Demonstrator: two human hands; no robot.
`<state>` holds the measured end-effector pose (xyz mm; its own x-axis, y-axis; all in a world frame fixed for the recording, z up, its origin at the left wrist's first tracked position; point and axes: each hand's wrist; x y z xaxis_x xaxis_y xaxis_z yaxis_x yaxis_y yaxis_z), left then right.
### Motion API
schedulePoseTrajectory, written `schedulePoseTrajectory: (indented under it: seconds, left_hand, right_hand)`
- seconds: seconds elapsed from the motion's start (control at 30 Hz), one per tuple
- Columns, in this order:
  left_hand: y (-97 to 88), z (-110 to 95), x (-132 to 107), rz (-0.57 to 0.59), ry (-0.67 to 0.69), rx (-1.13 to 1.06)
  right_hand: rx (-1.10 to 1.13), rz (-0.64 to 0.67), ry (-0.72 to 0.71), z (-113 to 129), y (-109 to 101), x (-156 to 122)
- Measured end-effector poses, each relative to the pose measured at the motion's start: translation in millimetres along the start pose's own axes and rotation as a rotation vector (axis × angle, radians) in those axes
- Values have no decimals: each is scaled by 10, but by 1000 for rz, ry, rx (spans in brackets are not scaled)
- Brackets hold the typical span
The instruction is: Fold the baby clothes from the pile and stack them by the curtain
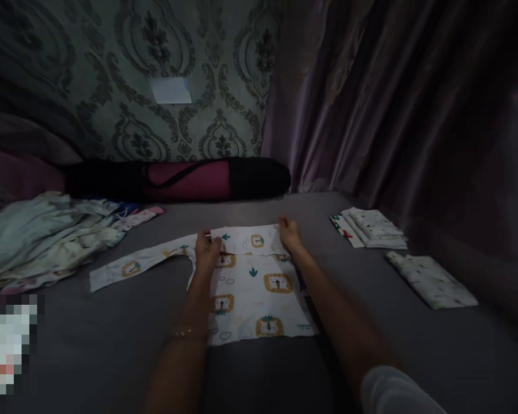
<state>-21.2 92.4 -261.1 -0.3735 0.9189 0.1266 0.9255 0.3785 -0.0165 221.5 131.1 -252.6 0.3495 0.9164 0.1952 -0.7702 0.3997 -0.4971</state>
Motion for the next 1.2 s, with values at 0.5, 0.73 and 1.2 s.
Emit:
schedulePoseTrajectory:
  seconds: [0.5, 0.73, 1.2]
  left_hand:
    - [-81, 161, 62, 127, 439, 528]
    - [-126, 184, 88, 149, 437, 609]
    - [-169, -186, -16, 113, 310, 612]
  right_hand:
    - [-877, 279, -337, 21, 145, -415]
    - [-924, 282, -318, 1, 176, -395]
    - [-882, 326, -322, 109, 133, -349]
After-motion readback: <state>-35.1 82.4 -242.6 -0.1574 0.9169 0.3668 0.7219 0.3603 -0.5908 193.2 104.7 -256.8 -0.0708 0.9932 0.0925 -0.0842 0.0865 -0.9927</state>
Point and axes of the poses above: each hand's wrist, its own x-axis towards the middle knuckle, its own y-axis out of the palm, z = x × y, and after that the axes turned 6 degrees about -x, right-handed
